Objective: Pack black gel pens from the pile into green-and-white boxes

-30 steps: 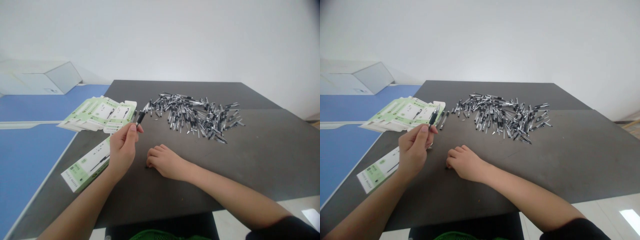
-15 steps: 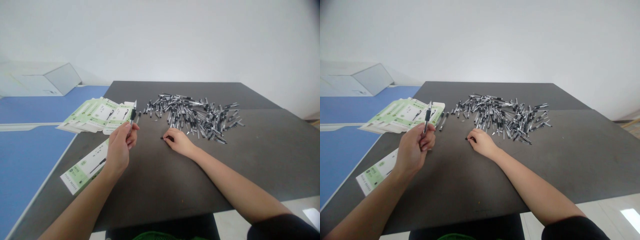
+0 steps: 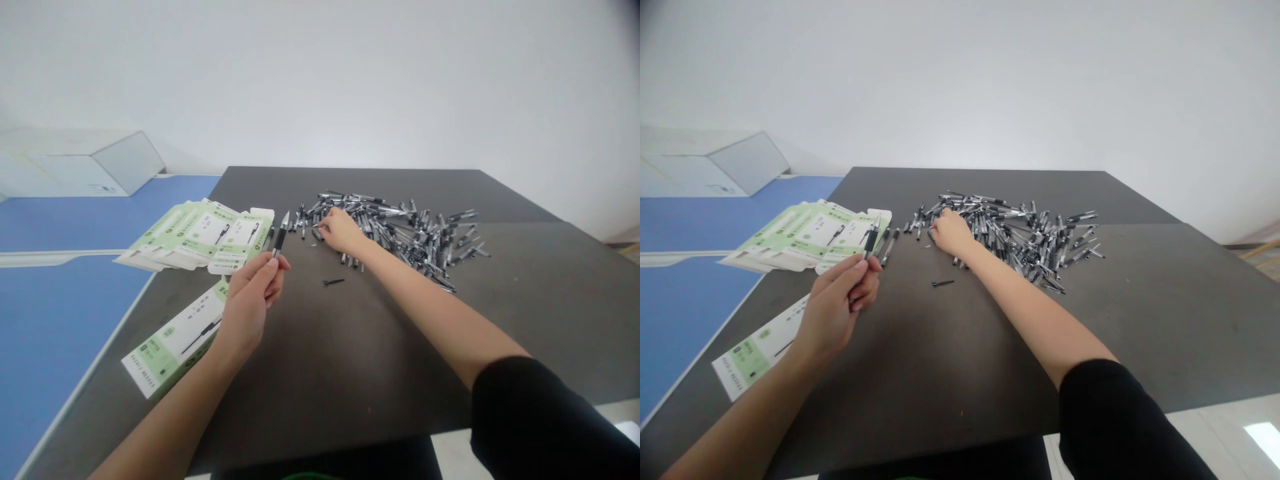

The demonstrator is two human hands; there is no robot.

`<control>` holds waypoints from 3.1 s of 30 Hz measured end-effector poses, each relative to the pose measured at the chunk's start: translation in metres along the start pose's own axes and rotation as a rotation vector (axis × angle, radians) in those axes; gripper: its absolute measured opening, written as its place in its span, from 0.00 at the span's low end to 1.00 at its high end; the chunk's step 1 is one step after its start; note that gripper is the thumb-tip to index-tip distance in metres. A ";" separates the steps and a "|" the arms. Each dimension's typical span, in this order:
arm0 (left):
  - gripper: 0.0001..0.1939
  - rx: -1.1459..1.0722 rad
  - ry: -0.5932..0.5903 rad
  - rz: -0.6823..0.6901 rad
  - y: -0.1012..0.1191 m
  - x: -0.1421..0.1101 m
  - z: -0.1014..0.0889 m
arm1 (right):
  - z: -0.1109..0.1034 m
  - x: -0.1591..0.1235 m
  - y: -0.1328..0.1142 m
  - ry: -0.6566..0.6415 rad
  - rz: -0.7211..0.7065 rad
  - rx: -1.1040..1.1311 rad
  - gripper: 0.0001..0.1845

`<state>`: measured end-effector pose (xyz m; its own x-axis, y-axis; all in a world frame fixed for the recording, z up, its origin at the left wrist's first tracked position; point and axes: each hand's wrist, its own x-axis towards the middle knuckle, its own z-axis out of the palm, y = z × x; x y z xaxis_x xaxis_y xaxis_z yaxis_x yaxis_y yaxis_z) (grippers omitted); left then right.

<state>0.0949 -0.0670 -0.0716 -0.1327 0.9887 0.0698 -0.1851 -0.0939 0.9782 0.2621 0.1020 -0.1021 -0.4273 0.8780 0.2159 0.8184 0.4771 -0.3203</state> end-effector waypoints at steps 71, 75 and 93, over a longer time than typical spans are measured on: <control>0.48 1.676 0.114 0.185 0.009 -0.033 -0.081 | -0.076 -0.141 -0.009 0.358 0.184 1.314 0.10; 0.50 1.823 0.033 -0.113 -0.011 -0.041 -0.135 | -0.073 -0.144 0.003 0.369 0.236 1.264 0.12; 0.36 1.326 0.134 0.360 0.001 -0.081 -0.081 | -0.104 -0.147 -0.100 0.401 -0.172 0.949 0.05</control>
<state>0.0262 -0.1571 -0.0922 -0.0811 0.9081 0.4108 0.9258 -0.0841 0.3685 0.2830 -0.0792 -0.0060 -0.2083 0.8004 0.5621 0.0463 0.5821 -0.8118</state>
